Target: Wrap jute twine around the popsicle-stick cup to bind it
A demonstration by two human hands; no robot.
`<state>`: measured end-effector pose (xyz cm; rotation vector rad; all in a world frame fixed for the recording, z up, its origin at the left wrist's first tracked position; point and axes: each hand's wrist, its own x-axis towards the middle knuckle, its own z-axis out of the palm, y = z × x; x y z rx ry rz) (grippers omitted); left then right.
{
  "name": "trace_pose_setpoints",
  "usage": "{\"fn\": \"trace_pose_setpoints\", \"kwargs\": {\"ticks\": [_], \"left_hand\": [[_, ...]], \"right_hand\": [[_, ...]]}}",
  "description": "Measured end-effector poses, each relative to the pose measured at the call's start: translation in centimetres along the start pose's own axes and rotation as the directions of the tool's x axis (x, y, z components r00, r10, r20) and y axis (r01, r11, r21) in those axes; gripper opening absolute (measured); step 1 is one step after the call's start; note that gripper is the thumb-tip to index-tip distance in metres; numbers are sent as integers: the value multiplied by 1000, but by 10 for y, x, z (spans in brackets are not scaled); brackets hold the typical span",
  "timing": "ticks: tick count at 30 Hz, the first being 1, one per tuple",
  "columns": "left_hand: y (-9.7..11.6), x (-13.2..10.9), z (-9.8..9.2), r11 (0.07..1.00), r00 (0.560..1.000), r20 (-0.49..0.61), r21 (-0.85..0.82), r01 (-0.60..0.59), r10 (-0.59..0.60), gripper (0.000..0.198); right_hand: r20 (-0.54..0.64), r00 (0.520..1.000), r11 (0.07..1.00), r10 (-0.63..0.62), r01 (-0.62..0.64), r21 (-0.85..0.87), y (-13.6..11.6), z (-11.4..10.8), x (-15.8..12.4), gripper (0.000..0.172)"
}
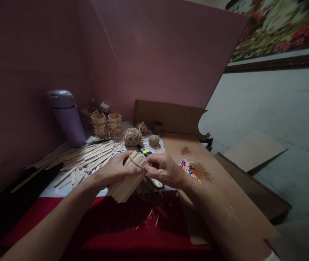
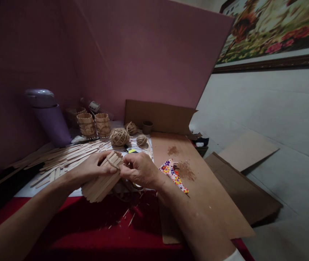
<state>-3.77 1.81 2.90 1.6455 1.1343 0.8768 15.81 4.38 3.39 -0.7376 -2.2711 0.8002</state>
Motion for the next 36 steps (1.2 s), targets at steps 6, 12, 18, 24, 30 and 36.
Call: {"fn": "trace_pose_setpoints", "kwargs": {"ticks": [6, 12, 18, 24, 30, 36], "left_hand": [[1, -2, 0, 1000, 1000, 8, -4, -2, 2, 36], [1, -3, 0, 1000, 1000, 5, -1, -11, 11, 36], [-2, -1, -3, 1000, 1000, 11, 2, -18, 18, 38], [0, -1, -7, 997, 999, -27, 60, -42, 44, 38], [7, -2, -5, 998, 998, -57, 66, -7, 10, 35], [5, -2, -5, 997, 997, -73, 74, 0, 5, 38]], "right_hand": [[-18, 997, 996, -71, 70, -56, 2, -1, 0, 17], [-4, 994, 986, -110, 109, -128, 1, -2, 0, 21], [30, 987, 980, -156, 159, -116, 1, -7, 0, 27], [-244, 925, 948, -290, 242, -207, -1, -9, -2, 15], [-173, 825, 804, -538, 440, -400, -3, -6, -5, 11], [-68, 794, 672, -604, 461, -579, -8, -7, -6, 13]]}}
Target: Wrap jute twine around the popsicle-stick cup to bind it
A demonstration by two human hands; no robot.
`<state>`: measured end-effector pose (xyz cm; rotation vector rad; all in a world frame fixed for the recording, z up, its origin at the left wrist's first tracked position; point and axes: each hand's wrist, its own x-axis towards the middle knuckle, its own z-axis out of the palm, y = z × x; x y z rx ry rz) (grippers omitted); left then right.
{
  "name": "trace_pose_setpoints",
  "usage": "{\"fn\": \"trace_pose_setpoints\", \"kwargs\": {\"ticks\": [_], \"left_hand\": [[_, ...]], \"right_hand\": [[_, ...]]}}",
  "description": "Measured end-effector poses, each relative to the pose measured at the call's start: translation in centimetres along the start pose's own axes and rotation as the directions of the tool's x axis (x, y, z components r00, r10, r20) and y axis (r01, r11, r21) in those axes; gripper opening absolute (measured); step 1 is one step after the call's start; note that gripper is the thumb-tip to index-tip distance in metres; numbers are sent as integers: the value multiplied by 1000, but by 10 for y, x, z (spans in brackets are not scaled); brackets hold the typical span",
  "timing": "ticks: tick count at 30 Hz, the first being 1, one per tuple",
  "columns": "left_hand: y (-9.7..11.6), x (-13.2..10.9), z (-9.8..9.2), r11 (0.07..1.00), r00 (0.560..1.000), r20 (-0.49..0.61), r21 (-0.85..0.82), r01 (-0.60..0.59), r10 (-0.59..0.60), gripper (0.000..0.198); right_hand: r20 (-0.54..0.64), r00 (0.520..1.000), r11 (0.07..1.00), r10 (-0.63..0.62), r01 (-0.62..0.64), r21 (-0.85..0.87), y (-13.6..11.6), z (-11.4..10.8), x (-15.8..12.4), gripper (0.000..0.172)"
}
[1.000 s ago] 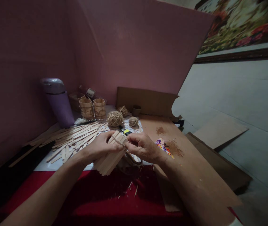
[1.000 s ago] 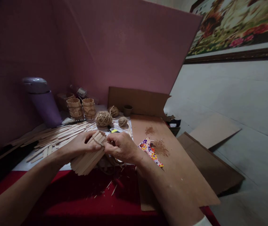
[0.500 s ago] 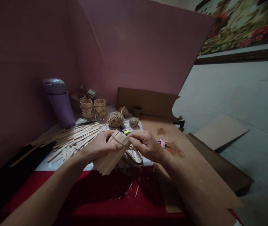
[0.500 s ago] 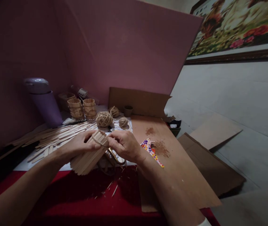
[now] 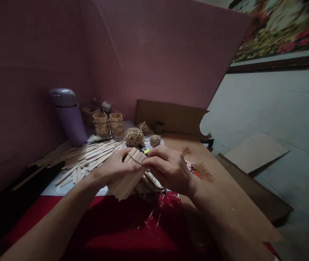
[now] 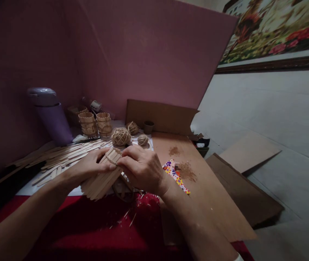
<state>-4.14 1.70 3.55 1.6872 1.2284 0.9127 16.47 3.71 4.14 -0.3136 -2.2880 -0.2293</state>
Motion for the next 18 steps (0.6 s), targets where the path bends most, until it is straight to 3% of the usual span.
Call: {"fn": "trace_pose_setpoints", "kwargs": {"ticks": [6, 9, 12, 14, 18], "left_hand": [[-5, 1, 1, 999, 999, 33, -24, -25, 26, 37], [-7, 1, 3, 999, 999, 40, -22, -34, 34, 38], [-6, 1, 4, 1000, 1000, 10, 2, -16, 16, 37], [-4, 0, 5, 1000, 1000, 19, -13, -12, 12, 37], [-1, -2, 5, 997, 999, 15, -65, -46, 47, 43]], "right_hand": [[140, 983, 947, -122, 157, -280, -6, 0, 2, 22], [144, 984, 921, -109, 154, -358, -9, 8, 1, 19], [40, 999, 948, -11, 23, -317, -9, 15, -2, 12], [-77, 991, 972, 112, -125, -201, -7, 17, -3, 9], [-274, 877, 919, 395, -382, 100, -1, 11, -4, 12]]}}
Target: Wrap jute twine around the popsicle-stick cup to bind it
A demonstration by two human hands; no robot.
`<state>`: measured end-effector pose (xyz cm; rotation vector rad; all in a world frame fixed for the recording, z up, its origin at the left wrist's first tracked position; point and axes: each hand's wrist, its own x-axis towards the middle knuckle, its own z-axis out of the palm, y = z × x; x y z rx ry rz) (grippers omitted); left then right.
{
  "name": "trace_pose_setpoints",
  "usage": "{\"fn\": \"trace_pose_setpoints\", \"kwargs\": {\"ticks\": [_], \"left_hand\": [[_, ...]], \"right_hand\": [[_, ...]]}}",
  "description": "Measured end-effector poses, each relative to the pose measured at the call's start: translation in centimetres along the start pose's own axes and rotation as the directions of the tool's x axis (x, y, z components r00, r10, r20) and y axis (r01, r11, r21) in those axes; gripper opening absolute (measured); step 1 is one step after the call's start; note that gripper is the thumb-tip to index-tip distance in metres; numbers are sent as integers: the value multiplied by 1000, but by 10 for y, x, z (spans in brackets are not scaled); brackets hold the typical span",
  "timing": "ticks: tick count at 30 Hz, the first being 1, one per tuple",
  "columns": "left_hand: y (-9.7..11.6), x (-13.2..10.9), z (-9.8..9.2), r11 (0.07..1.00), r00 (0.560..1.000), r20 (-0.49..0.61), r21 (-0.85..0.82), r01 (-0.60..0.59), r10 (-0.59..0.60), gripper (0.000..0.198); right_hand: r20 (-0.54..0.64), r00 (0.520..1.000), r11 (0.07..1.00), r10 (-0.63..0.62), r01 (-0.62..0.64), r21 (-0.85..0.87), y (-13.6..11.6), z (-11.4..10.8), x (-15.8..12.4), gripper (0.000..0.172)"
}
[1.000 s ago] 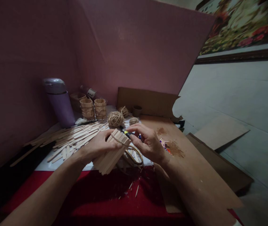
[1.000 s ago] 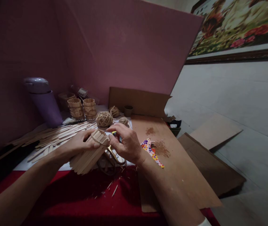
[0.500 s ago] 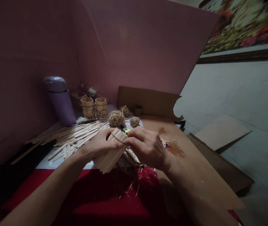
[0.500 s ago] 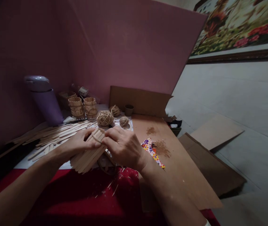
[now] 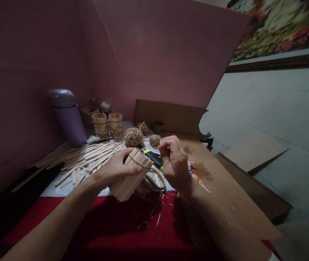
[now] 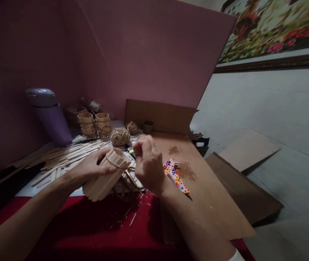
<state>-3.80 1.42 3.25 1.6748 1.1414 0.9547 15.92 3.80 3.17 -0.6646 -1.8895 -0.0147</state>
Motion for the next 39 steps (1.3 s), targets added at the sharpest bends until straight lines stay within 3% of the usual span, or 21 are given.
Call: {"fn": "trace_pose_setpoints", "kwargs": {"ticks": [2, 10, 17, 21, 27, 31, 35, 39], "left_hand": [[1, 0, 0, 1000, 999, -31, -13, -9, 9, 46], [-3, 2, -1, 998, 981, -190, -52, -47, 37, 61], [-2, 2, 0, 998, 970, -241, -50, -49, 36, 66], [-1, 3, 4, 998, 951, -303, 16, -60, 62, 71], [-7, 0, 13, 987, 913, -381, 118, -111, 149, 82], [-11, -1, 18, 963, 879, -417, 229, -144, 230, 83], [-13, -1, 19, 944, 870, -414, 293, -151, 268, 81], [-10, -2, 19, 942, 877, -411, 315, -120, 249, 82]], "right_hand": [[-22, 998, 997, 55, -53, 60, 0, -3, 2, 10], [166, 982, 995, -88, 80, 51, -7, -1, -4, 6], [182, 980, 997, -79, 75, 32, -8, 5, -5, 10], [190, 982, 998, -1, -12, 67, -9, 9, -8, 10], [152, 956, 954, 253, -272, 123, -15, 17, -12, 11], [110, 939, 935, 325, -336, 111, -18, 22, -14, 10], [118, 952, 957, 282, -288, 39, -16, 23, -16, 7], [144, 978, 988, 153, -150, -33, -13, 21, -17, 8]]}}
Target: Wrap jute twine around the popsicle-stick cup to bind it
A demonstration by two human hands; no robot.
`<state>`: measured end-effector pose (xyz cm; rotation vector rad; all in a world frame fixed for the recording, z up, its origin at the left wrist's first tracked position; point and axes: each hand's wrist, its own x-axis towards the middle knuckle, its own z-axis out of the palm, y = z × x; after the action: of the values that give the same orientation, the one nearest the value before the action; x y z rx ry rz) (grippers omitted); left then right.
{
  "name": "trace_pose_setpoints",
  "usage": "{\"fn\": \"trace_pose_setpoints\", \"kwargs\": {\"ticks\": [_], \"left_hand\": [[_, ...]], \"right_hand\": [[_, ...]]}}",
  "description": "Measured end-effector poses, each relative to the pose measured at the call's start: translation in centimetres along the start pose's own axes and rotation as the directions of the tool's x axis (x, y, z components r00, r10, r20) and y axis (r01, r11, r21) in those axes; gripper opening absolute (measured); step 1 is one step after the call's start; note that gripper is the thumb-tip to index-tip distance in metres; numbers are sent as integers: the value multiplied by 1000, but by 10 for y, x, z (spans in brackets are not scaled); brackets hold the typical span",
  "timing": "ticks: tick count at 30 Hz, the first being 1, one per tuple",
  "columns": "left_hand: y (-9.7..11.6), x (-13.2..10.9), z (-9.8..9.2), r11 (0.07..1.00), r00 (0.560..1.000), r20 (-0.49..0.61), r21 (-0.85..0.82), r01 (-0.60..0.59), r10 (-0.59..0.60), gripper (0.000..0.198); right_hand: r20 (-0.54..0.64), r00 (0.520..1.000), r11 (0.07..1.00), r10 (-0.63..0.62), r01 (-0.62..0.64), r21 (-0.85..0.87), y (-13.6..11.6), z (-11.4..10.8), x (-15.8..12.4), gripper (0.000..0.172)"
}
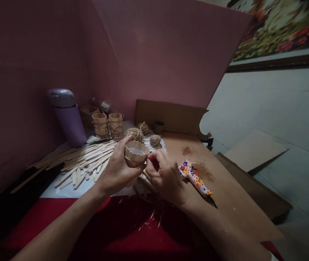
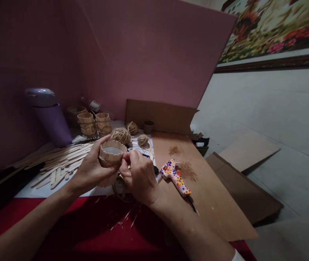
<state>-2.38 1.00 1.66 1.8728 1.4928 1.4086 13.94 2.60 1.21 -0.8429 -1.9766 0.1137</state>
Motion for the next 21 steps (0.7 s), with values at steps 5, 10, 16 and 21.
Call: {"fn": "trace_pose_setpoints", "kwargs": {"ticks": [5, 10, 16, 21], "left_hand": [[3, 0, 2, 1000, 998, -68, -4, -19, 19, 81], [1, 1, 4, 999, 995, -87, -3, -46, 45, 82], [-1, 0, 3, 990, 986, -108, 76, -121, 129, 78], [-4, 0, 4, 971, 970, -123, 143, -194, 212, 78]], "right_hand": [[-26, 997, 996, -77, 76, -37, -3, 0, -1, 8], [-16, 998, 998, -63, 63, -29, -7, 0, 0, 7], [-11, 999, 998, -47, 47, -39, -9, 1, -2, 7], [-4, 1000, 999, -24, 24, -39, -9, 2, -3, 7]]}}
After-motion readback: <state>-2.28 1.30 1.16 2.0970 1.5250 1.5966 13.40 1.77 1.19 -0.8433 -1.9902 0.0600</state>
